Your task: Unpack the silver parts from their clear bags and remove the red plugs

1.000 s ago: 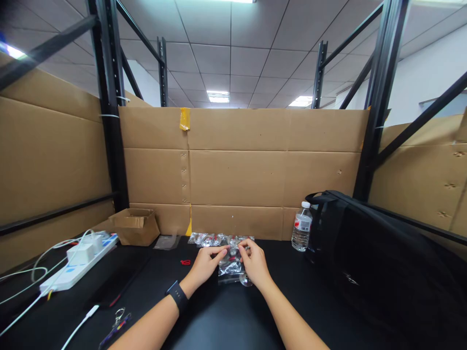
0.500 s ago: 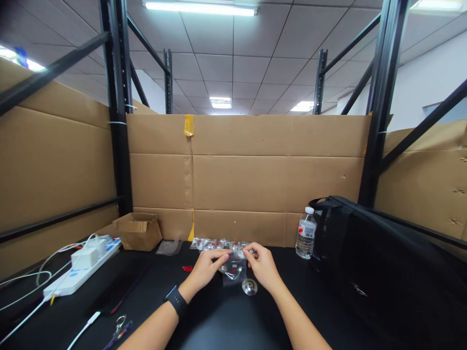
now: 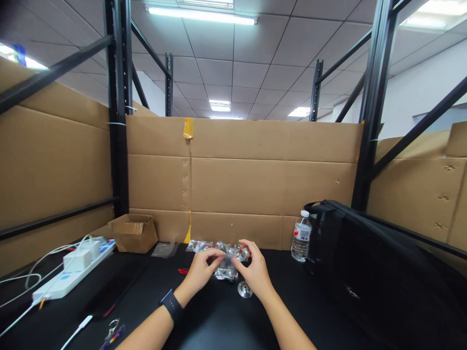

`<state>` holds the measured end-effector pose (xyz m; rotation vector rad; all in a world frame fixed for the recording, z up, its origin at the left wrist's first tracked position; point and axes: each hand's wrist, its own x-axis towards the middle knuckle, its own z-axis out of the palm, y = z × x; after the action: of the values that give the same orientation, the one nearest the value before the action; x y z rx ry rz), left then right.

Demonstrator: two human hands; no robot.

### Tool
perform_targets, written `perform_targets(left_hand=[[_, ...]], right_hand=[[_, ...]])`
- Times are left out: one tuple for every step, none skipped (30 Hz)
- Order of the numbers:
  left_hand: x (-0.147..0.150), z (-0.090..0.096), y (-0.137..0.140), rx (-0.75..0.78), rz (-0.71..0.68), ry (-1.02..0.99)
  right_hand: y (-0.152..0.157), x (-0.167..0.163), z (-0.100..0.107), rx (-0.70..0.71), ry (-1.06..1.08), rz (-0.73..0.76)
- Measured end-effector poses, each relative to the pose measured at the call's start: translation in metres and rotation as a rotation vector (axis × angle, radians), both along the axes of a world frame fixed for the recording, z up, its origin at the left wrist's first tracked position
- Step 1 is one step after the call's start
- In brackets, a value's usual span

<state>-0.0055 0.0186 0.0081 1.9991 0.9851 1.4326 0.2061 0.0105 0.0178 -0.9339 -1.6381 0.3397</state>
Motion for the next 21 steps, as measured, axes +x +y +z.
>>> perform_targets(left_hand=[[0.000, 0.000, 0.001, -0.013, -0.007, -0.034], [0.000, -0.001, 0.003, -0.049, -0.038, -0.076], [0.001, -0.003, 0.005, -0.107, -0.094, -0.122], [0.002, -0.004, 0.007, -0.179, -0.160, -0.168], [0.003, -0.006, 0.009, -0.245, -0.214, -0.211], [0.004, -0.008, 0.011, -0.288, -0.234, -0.249], [0.005, -0.009, 0.012, -0.302, -0.215, -0.279], [0.006, -0.009, 0.012, -0.290, -0.167, -0.298], [0.006, -0.007, 0.011, -0.256, -0.104, -0.305], [0.007, -0.005, 0.008, -0.210, -0.039, -0.297], [0.007, -0.002, 0.004, -0.157, 0.014, -0.267], [0.006, 0.002, -0.002, -0.095, 0.045, -0.209], [0.006, 0.006, -0.008, -0.017, 0.062, -0.124], [0.006, 0.009, -0.014, 0.072, 0.066, -0.019], [0.007, 0.012, -0.020, 0.160, 0.055, 0.098], [0.007, 0.014, -0.025, 0.231, 0.046, 0.204], [0.008, 0.015, -0.028, 0.282, 0.038, 0.290], [0.008, 0.015, -0.029, 0.312, 0.038, 0.348], [0.008, 0.015, -0.028, 0.326, 0.048, 0.376], [0.007, 0.014, -0.025, 0.329, 0.059, 0.385], [0.004, 0.012, -0.020, 0.329, 0.076, 0.379]], right_hand=[[0.000, 0.000, 0.000, -0.014, -0.008, -0.003], [0.001, 0.000, 0.000, -0.053, -0.005, 0.022], [0.001, -0.001, -0.001, -0.110, 0.009, 0.074], [0.002, -0.001, -0.002, -0.178, 0.033, 0.143], [0.003, -0.002, -0.003, -0.247, 0.069, 0.215], [0.004, -0.002, -0.004, -0.309, 0.118, 0.270], [0.005, -0.002, -0.005, -0.359, 0.173, 0.301], [0.007, -0.002, -0.006, -0.399, 0.226, 0.306], [0.008, -0.001, -0.007, -0.434, 0.272, 0.293], [0.008, -0.001, -0.007, -0.464, 0.311, 0.269], [0.009, 0.000, -0.007, -0.489, 0.344, 0.242], [0.009, 0.001, -0.007, -0.511, 0.372, 0.219], [0.008, 0.001, -0.007, -0.531, 0.394, 0.203], [0.007, 0.001, -0.007, -0.547, 0.410, 0.198], [0.006, 0.001, -0.007, -0.560, 0.413, 0.206], [0.005, 0.000, -0.007, -0.569, 0.399, 0.229], [0.004, -0.002, -0.007, -0.574, 0.373, 0.263], [0.003, -0.003, -0.007, -0.573, 0.339, 0.299], [0.004, -0.004, -0.008, -0.564, 0.298, 0.325], [0.005, -0.003, -0.009, -0.538, 0.249, 0.328], [0.007, -0.002, -0.009, -0.492, 0.185, 0.303]])
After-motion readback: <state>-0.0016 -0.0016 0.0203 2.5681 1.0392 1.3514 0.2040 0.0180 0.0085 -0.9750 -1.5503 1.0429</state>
